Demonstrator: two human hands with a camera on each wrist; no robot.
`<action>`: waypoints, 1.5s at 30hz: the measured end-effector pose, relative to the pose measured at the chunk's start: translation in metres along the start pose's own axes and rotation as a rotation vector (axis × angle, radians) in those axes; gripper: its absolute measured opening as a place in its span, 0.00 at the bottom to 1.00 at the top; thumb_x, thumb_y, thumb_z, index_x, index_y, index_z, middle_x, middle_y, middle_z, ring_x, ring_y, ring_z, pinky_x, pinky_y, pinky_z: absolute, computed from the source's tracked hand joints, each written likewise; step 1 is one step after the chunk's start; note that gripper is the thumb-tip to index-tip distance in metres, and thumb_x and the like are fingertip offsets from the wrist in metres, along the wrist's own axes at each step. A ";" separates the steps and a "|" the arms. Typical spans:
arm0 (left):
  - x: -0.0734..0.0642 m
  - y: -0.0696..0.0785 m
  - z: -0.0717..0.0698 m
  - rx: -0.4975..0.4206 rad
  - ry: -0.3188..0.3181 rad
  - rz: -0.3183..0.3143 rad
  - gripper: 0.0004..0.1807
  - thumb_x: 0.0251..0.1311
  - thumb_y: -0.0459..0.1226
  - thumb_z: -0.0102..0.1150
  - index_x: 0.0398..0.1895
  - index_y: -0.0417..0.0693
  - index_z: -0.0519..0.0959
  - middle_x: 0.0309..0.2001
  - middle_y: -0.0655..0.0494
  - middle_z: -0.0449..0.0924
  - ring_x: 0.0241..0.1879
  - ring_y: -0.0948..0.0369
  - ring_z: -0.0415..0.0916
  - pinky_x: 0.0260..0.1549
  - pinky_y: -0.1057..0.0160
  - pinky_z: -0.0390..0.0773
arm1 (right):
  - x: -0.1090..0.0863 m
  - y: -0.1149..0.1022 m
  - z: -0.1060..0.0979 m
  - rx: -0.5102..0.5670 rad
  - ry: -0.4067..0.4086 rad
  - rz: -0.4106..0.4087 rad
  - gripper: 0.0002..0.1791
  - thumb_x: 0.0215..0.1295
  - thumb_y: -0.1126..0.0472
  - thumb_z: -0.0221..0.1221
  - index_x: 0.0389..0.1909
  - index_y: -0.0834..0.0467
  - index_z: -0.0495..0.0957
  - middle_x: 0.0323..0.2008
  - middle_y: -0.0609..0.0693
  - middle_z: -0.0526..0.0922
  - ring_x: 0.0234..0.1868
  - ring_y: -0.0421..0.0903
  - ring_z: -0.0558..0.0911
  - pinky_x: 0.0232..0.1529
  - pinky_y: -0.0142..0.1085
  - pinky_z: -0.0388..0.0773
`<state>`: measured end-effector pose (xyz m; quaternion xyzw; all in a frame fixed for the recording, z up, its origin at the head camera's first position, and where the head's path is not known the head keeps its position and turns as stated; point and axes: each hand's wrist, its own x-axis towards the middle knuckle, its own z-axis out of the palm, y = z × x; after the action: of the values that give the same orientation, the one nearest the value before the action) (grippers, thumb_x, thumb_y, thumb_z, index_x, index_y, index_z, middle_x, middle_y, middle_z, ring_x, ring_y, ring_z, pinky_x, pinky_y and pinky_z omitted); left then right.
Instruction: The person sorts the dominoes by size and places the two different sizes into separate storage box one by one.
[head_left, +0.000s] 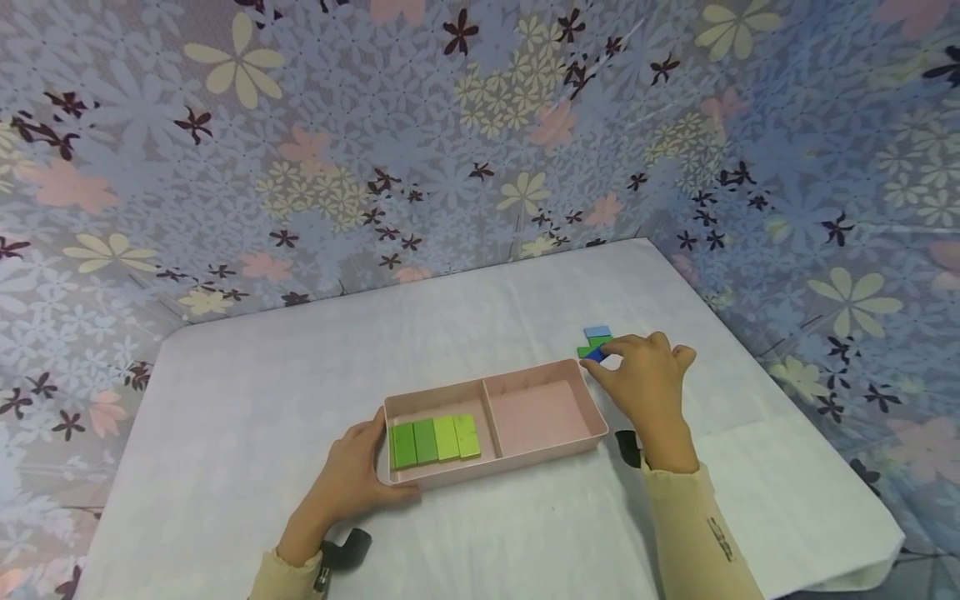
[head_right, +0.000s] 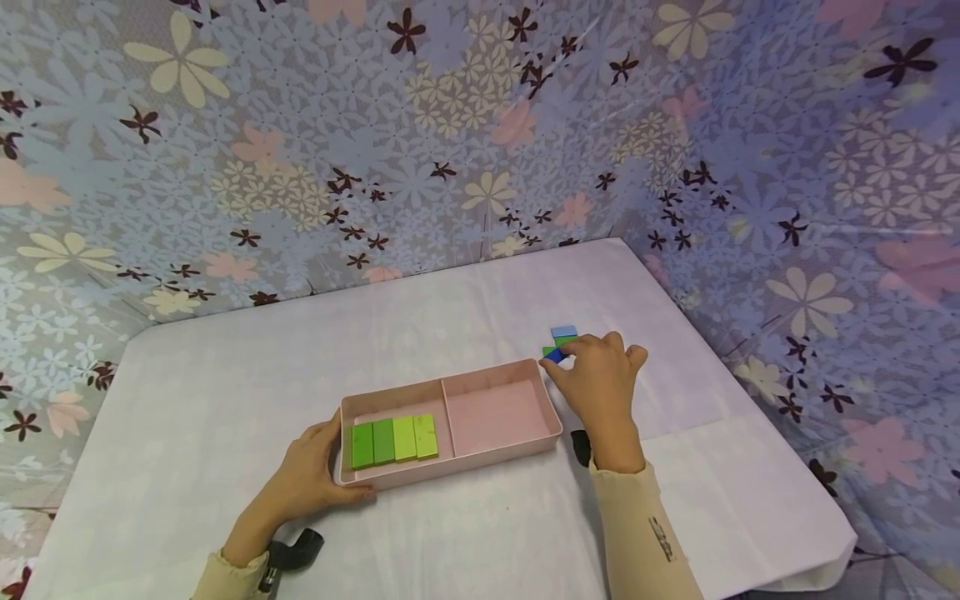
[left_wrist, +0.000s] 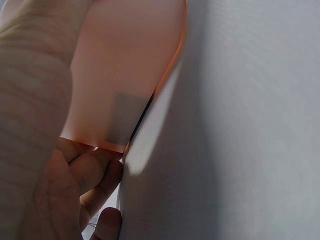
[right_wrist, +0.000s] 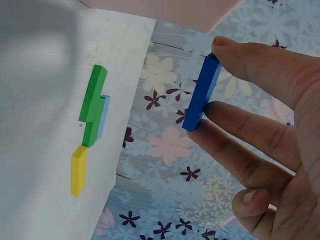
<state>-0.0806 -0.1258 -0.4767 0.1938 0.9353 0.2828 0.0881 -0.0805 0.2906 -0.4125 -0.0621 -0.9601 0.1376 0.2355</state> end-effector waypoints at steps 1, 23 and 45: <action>0.000 0.000 0.000 0.000 -0.001 -0.001 0.75 0.32 0.71 0.74 0.81 0.46 0.49 0.69 0.45 0.72 0.70 0.44 0.64 0.67 0.35 0.64 | 0.000 0.000 -0.001 0.005 0.001 -0.003 0.20 0.50 0.45 0.76 0.37 0.55 0.91 0.43 0.59 0.89 0.34 0.54 0.70 0.39 0.54 0.49; -0.001 -0.001 0.001 -0.001 0.000 -0.008 0.76 0.32 0.70 0.75 0.81 0.44 0.49 0.69 0.43 0.71 0.69 0.43 0.64 0.66 0.36 0.65 | -0.005 -0.004 -0.005 0.097 -0.081 -0.095 0.17 0.48 0.45 0.78 0.37 0.48 0.91 0.45 0.52 0.89 0.35 0.48 0.66 0.40 0.54 0.47; 0.000 0.002 -0.001 0.008 -0.003 0.007 0.76 0.33 0.70 0.75 0.80 0.40 0.50 0.68 0.42 0.71 0.69 0.43 0.65 0.66 0.35 0.64 | -0.010 -0.008 -0.004 0.197 -0.321 -0.257 0.18 0.44 0.48 0.80 0.38 0.48 0.91 0.47 0.44 0.89 0.42 0.41 0.70 0.46 0.53 0.49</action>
<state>-0.0801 -0.1254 -0.4745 0.1978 0.9356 0.2791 0.0877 -0.0707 0.2821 -0.4110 0.1066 -0.9672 0.2075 0.1000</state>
